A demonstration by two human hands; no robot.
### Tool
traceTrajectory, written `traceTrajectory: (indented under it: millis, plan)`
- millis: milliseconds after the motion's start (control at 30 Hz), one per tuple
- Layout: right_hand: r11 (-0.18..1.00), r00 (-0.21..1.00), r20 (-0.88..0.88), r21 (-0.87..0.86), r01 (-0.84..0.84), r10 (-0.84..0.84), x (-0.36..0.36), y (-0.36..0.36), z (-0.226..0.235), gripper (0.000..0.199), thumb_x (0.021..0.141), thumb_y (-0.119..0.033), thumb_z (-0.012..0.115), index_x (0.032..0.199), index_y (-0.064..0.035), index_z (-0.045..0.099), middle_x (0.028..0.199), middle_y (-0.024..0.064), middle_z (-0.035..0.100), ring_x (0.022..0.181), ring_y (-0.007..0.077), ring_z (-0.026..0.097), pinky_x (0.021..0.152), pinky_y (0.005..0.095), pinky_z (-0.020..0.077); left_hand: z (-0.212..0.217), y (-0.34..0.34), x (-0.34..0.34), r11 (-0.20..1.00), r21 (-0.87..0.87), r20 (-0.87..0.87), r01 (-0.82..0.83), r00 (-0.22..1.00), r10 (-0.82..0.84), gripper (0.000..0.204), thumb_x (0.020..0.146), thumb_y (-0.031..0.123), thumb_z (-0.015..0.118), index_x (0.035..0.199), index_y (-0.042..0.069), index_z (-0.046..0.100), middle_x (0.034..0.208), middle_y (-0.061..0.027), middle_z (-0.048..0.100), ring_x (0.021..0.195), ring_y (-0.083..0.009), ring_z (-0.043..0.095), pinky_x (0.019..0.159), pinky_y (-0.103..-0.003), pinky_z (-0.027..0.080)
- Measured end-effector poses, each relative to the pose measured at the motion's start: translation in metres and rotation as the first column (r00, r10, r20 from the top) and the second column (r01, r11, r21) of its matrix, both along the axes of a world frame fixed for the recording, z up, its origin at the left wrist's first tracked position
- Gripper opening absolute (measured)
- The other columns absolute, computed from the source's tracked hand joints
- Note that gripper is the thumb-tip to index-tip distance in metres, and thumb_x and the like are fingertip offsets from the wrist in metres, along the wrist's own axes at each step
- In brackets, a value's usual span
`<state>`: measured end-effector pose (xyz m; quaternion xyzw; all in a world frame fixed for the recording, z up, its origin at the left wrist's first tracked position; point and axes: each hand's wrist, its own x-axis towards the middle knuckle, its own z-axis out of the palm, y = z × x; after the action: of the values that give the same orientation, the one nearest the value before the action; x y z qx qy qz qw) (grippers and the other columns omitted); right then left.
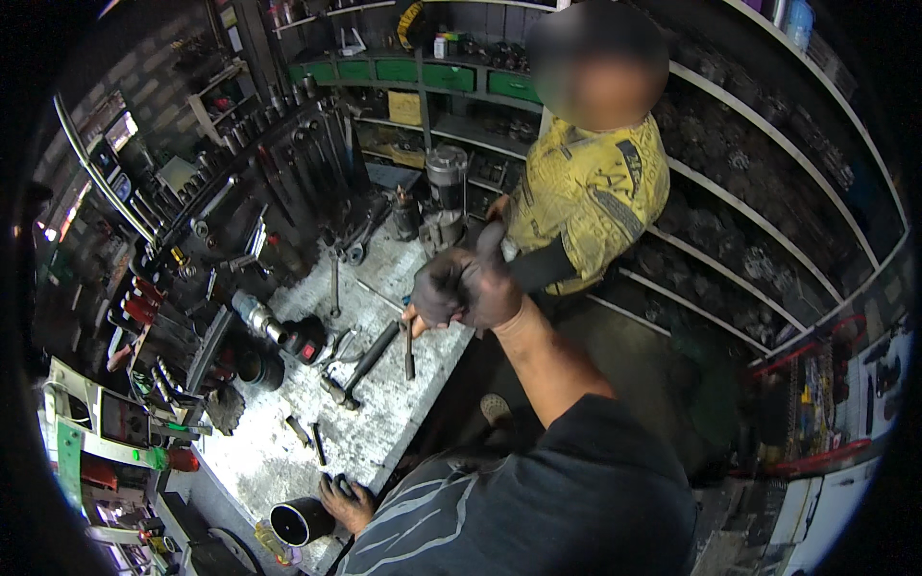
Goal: The person assembles mechanical parts on a workbench using a cordless impact wrench, wrenches, and a screwdriver. They tighten bolts on a cylindrical component, adjust parts by hand, and coordinate with a coworker who also works on the assembly.
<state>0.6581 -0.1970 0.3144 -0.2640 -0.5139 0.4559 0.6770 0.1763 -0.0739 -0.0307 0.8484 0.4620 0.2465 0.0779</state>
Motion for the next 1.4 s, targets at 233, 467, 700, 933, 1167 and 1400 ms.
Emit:
traceTrajectory:
  millis: [233,467,700,933,1167,1400]
  plan:
    - [0.916,0.469,0.883,-0.188,0.354,0.000,0.025,0.001,-0.044,0.055,0.097,-0.054,0.077,0.088,-0.0011,0.067,0.091,0.0179,0.074,0.083,0.0344,0.073,0.090,0.0444,0.0571,0.035,-0.013,0.064,0.989,-0.136,0.261,-0.061,0.961,0.095,0.043,0.093,0.012,0.074,0.130,-0.006,0.063,0.136,-0.0274,0.063,0.128,-0.0462,0.059,0.113,-0.053,0.044]
    - [0.906,0.498,0.823,-0.394,0.154,0.273,0.050,-0.038,-0.088,0.062,0.096,-0.062,0.073,0.110,-0.0010,0.071,0.101,0.0254,0.076,0.098,0.0433,0.074,0.089,0.0514,0.0568,0.126,-0.021,0.255,-0.035,-0.725,0.571,0.688,0.629,0.527,0.082,0.107,0.066,0.052,0.159,0.003,0.046,0.127,-0.0220,0.070,0.106,-0.0277,0.071,0.092,-0.041,0.056]
    - [0.921,0.582,0.786,-0.358,0.153,0.209,0.082,-0.041,-0.081,0.046,0.096,-0.043,0.080,0.113,-0.0007,0.072,0.105,0.0205,0.075,0.098,0.0365,0.074,0.088,0.0458,0.0574,0.199,-0.027,0.332,0.223,-0.863,0.503,0.453,0.807,0.308,0.062,0.111,0.058,0.054,0.108,-0.003,0.069,0.071,-0.0063,0.062,0.059,-0.0173,0.056,0.056,-0.033,0.044]
    - [0.947,0.659,0.749,-0.158,0.278,-0.069,0.082,-0.025,-0.071,0.036,0.095,-0.030,0.082,0.115,-0.0027,0.072,0.113,0.0144,0.075,0.093,0.0289,0.074,0.083,0.0384,0.0590,0.201,-0.023,0.303,0.492,-0.699,0.606,0.519,0.795,0.021,0.062,0.110,0.058,0.057,0.114,-0.003,0.071,0.078,-0.0059,0.067,0.068,-0.0132,0.059,0.064,-0.031,0.048]
    - [0.874,0.506,0.862,-0.279,0.398,0.045,0.070,-0.014,-0.074,0.036,0.091,-0.027,0.086,0.116,-0.0052,0.072,0.114,0.0136,0.075,0.103,0.0316,0.074,0.097,0.0406,0.0551,0.155,0.017,0.276,0.440,-0.782,0.535,0.442,0.837,0.111,0.059,0.109,0.055,0.060,0.113,-0.003,0.071,0.081,-0.0060,0.069,0.073,-0.0147,0.064,0.069,-0.034,0.053]
    - [0.824,0.346,0.936,-0.143,0.549,-0.068,0.039,0.038,-0.138,0.076,0.088,-0.014,0.084,0.154,-0.0017,0.049,0.154,0.0268,0.051,0.144,0.0479,0.049,0.120,0.0519,0.0422,0.150,0.015,0.269,0.373,-0.793,0.503,0.482,0.863,-0.046,0.057,0.109,0.057,0.060,0.110,0.001,0.071,0.089,-0.0075,0.071,0.083,-0.0166,0.065,0.077,-0.035,0.053]
